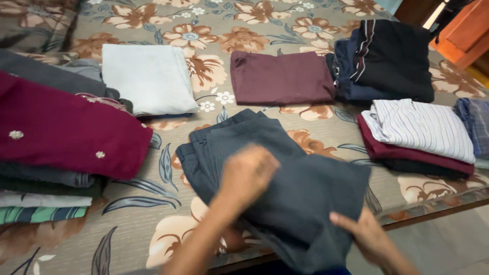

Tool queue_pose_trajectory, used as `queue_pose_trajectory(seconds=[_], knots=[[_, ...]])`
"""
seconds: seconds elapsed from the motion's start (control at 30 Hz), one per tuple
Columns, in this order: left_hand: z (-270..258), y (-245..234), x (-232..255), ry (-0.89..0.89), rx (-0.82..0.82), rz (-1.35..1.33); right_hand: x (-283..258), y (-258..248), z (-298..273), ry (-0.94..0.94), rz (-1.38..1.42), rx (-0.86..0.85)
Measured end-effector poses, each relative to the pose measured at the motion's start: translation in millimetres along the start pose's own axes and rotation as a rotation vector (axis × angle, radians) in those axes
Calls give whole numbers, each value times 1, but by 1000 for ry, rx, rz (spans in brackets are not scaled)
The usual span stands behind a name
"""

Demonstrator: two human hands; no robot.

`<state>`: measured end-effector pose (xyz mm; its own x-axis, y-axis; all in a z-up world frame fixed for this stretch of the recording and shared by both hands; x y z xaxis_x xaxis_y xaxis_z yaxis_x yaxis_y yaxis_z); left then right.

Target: The person folds a shirt and then a pair of pants by hand on a bed, smoothing the fabric and placing them onto a stack of folded items.

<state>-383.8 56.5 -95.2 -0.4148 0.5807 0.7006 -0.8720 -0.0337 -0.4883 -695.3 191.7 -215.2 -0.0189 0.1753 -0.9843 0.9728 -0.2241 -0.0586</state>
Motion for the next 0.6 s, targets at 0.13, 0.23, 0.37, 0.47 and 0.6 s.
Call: queue_pose_trajectory(seconds=[0.13, 0.23, 0.37, 0.47, 0.6], knots=[[64, 11, -96, 6, 125, 710, 109, -47, -38, 207, -156, -9], [88, 25, -143, -113, 64, 796, 177, -65, -46, -72, -123, 78], [93, 23, -170, -548, -345, 734, 171, -88, -55, -13, -243, 117], [89, 9, -158, -620, -483, 751, 83, -80, -60, -2, -96, 57], [71, -27, -148, -634, -421, 545, -45, -57, -42, 24, 50, 178]])
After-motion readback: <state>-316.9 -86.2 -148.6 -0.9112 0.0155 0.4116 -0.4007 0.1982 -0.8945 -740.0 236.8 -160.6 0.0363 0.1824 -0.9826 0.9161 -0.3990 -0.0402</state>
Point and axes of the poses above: each hand's wrist, its own z-axis towards the middle knuckle, its own y-axis out of the palm, x = y × z, the point moved 3 cm from there along z, towards the middle knuckle, and after that the axes turned 7 degrees about -y, right-handed, at the moved point
